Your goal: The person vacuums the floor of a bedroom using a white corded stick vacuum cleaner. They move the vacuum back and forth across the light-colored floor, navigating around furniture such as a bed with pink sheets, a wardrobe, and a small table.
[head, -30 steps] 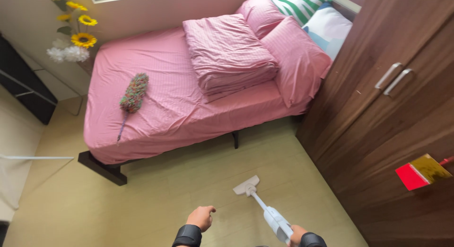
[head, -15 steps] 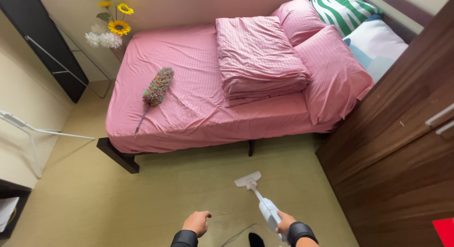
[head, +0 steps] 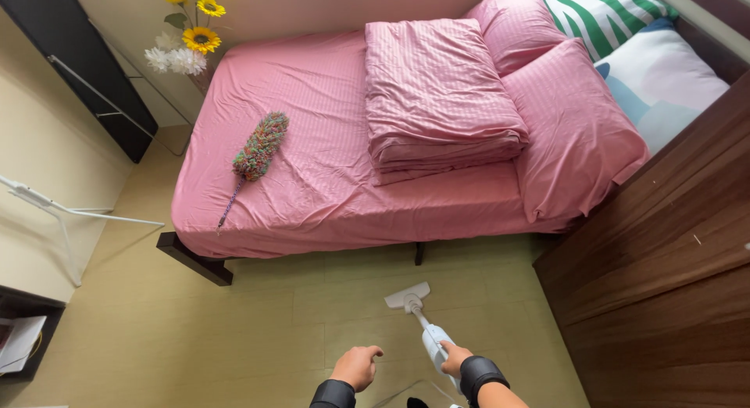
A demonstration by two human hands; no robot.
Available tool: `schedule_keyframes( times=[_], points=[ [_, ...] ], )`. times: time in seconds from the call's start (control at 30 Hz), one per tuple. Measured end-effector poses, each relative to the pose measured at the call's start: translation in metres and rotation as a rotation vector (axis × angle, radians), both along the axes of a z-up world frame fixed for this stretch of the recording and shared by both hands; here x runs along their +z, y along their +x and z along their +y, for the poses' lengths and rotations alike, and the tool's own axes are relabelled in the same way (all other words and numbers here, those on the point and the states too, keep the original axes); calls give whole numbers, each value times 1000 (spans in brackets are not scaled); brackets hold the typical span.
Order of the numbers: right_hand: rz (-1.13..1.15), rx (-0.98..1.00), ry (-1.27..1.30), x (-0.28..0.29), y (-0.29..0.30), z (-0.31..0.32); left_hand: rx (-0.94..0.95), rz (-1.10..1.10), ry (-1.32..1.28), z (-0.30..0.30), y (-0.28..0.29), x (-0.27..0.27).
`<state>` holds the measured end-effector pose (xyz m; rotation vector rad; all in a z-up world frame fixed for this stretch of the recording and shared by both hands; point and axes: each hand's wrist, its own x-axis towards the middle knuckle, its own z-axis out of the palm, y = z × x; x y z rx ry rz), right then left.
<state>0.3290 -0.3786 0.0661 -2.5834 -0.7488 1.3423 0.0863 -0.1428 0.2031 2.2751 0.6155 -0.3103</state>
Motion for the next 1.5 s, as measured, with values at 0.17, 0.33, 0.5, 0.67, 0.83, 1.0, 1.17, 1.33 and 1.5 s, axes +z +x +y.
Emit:
schedule_keyframes(
  times=[0.17,0.33,0.5,0.67,0.83,1.0,1.17,1.33,1.5],
  points=[
    [-40,39,-111,23,-25,-32,-54,28,0,-12,-17,-5],
    [-73,-31,-147,20,-77,-80,-150,-19,36,-13,-56,-8],
    [-168,-161,-220,-2,-177,-144,-205,-41,10,-22,-132,-12],
    [-162,-279,-273,-33,-269,-203,-322,76,36,-37,-188,-35],
    [-134,-383,-202,-88,-321,-249,-390,171,45,-54,-207,-36],
    [-113,-419,-150,-56,-338,-227,-420,184,55,-69,-212,-27],
    [-108,-416,-90,-41,-324,-179,-407,226,59,-70,-220,-41],
    [-78,-448,-77,-47,-297,-124,-351,179,84,-41,-231,-49],
    [-90,-433,-95,-71,-258,-78,-280,260,93,-20,-228,-61]
  ],
)
